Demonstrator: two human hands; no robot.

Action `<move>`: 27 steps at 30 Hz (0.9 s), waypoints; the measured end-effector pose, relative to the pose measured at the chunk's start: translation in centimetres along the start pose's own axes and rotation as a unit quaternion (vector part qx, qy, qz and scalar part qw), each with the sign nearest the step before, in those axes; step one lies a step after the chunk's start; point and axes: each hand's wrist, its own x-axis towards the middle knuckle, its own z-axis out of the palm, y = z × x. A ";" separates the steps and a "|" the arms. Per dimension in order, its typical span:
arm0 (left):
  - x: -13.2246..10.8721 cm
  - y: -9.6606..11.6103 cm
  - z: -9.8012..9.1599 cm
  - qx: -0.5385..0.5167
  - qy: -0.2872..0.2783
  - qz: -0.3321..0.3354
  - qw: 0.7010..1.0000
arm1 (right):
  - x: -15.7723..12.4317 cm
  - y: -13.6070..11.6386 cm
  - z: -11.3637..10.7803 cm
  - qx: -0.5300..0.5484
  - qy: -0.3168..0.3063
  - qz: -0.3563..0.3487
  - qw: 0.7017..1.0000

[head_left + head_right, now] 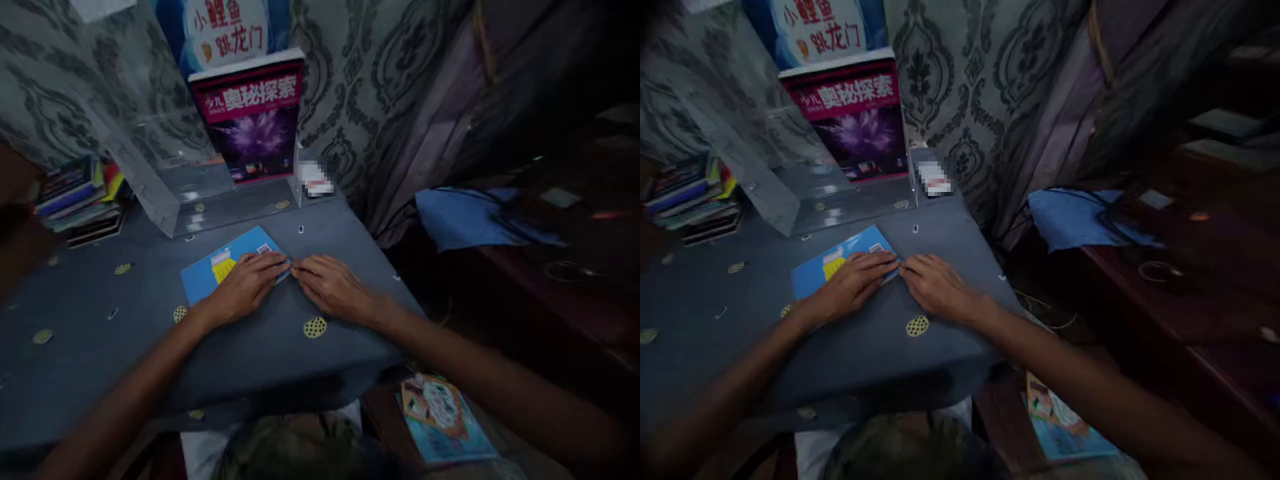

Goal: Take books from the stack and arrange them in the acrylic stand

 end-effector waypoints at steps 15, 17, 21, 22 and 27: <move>-0.4 -1.7 -0.1 -0.027 -0.008 0.024 0.999 | 0.1 -1.9 0.0 0.071 -0.058 0.118 0.989; -0.4 -1.6 0.2 -0.022 0.008 0.009 1.000 | 0.3 -1.6 0.1 0.083 -0.064 0.129 0.986; 0.1 -1.6 1.0 -0.012 0.051 -0.050 0.997 | 1.4 -0.2 0.8 0.102 -0.082 0.139 0.982; 0.3 -1.5 1.3 -0.006 0.063 -0.072 0.995 | 1.9 0.3 1.1 0.106 -0.087 0.139 0.981; 1.1 -1.6 2.1 0.042 0.102 -0.162 0.981 | 4.5 2.8 2.4 0.123 -0.123 0.128 0.976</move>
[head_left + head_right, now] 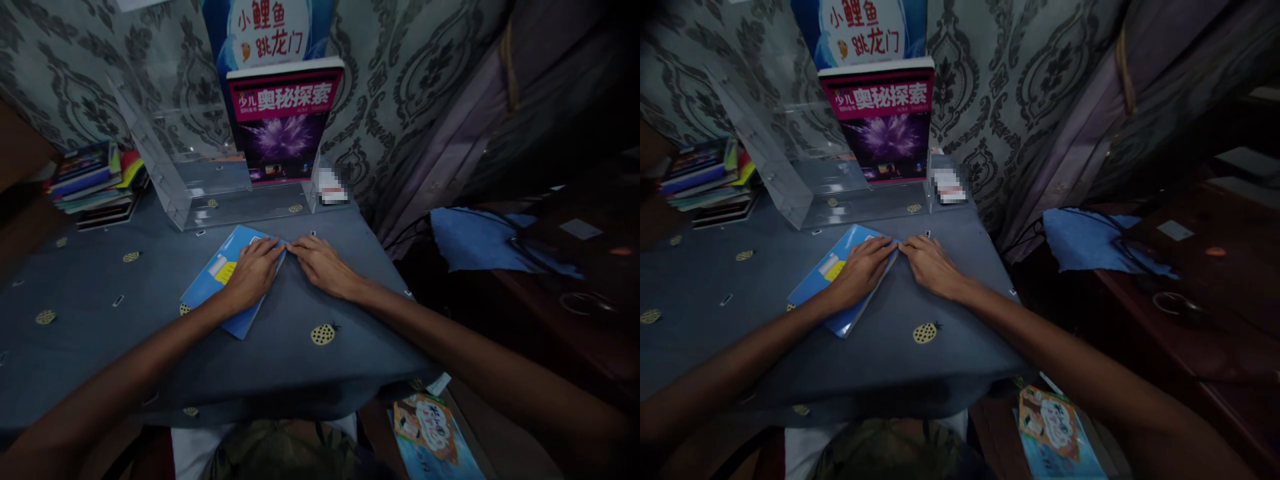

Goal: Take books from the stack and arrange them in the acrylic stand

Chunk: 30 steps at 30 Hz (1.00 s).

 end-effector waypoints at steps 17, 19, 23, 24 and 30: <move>-1.4 -3.5 -2.2 -0.075 -0.051 0.146 0.985 | -0.5 -0.4 1.4 -0.017 0.029 -0.035 0.999; -2.3 -3.2 -2.8 -0.076 -0.059 0.156 0.983 | -1.1 -1.2 1.6 -0.008 0.026 -0.047 0.999; -4.7 -2.9 -4.4 -0.075 -0.092 0.156 0.981 | -2.1 -3.2 2.0 0.000 0.018 -0.086 0.996; -5.3 -2.9 -4.8 -0.072 -0.103 0.157 0.979 | -2.3 -3.7 2.2 0.002 0.017 -0.096 0.995; -8.4 -3.3 -6.6 -0.052 -0.167 0.185 0.967 | -2.6 -5.1 3.0 0.018 0.043 -0.143 0.989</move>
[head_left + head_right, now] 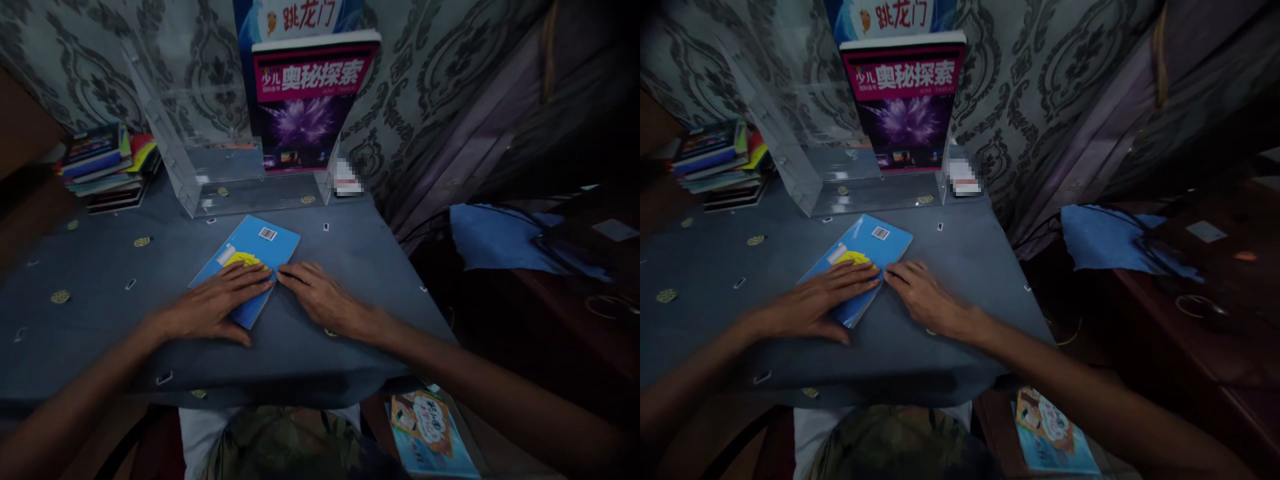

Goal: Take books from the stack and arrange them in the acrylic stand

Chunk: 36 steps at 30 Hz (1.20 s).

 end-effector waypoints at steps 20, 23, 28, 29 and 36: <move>4.9 0.9 3.2 0.162 0.108 -0.114 0.974 | 3.3 5.8 0.0 0.068 0.011 0.040 0.997; 5.4 0.3 3.3 0.166 0.116 -0.113 0.973 | 3.7 6.2 0.2 0.073 0.014 0.049 0.996; 5.4 -0.1 3.6 0.156 0.149 -0.102 0.971 | 3.4 6.3 0.3 0.080 0.016 0.051 0.995; 5.3 -0.1 3.6 0.146 0.157 -0.095 0.972 | 3.3 6.3 0.2 0.081 0.014 0.049 0.995; 4.3 0.3 2.3 0.096 0.149 -0.067 0.982 | 2.2 4.7 -0.9 0.111 0.012 0.017 0.994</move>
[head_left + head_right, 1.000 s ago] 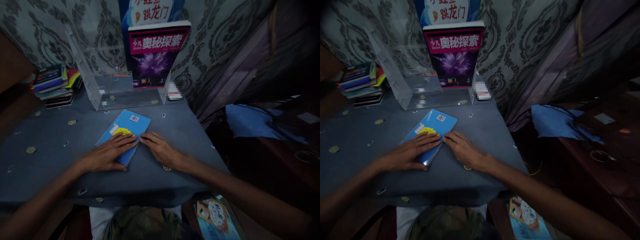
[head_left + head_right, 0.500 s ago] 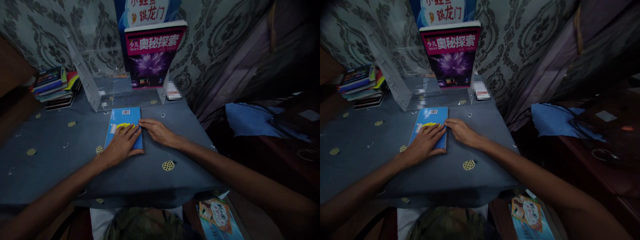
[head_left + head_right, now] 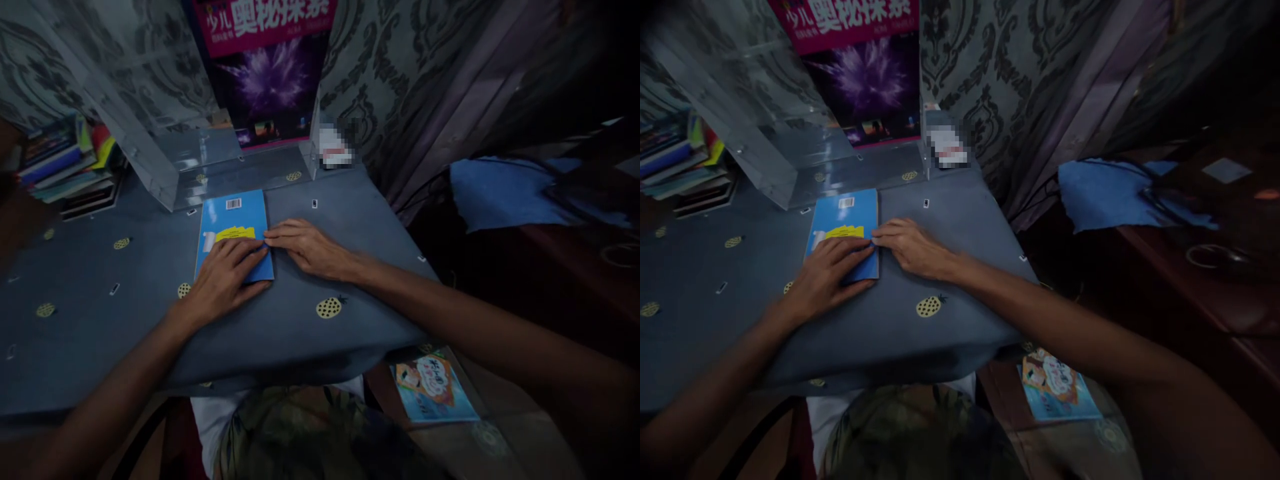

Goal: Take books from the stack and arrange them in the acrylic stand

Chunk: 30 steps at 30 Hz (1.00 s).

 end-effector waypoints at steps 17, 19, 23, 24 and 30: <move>-0.1 0.7 -0.9 0.077 0.021 0.045 0.996 | -1.1 -2.8 -0.3 0.063 -0.005 0.012 0.998; -0.1 0.7 -1.0 0.075 0.017 0.042 0.996 | -1.0 -2.7 -0.3 0.060 -0.003 0.005 0.998; -0.1 0.7 -1.0 0.064 0.020 0.052 0.996 | -1.0 -2.4 -0.1 0.056 0.006 -0.018 0.998; -0.1 0.7 -1.0 0.068 0.021 0.054 0.996 | -0.9 -2.2 0.0 0.055 0.010 -0.023 0.998; 0.0 0.5 -1.0 0.111 0.038 0.096 0.989 | -0.9 -1.8 0.2 0.047 0.038 -0.062 0.996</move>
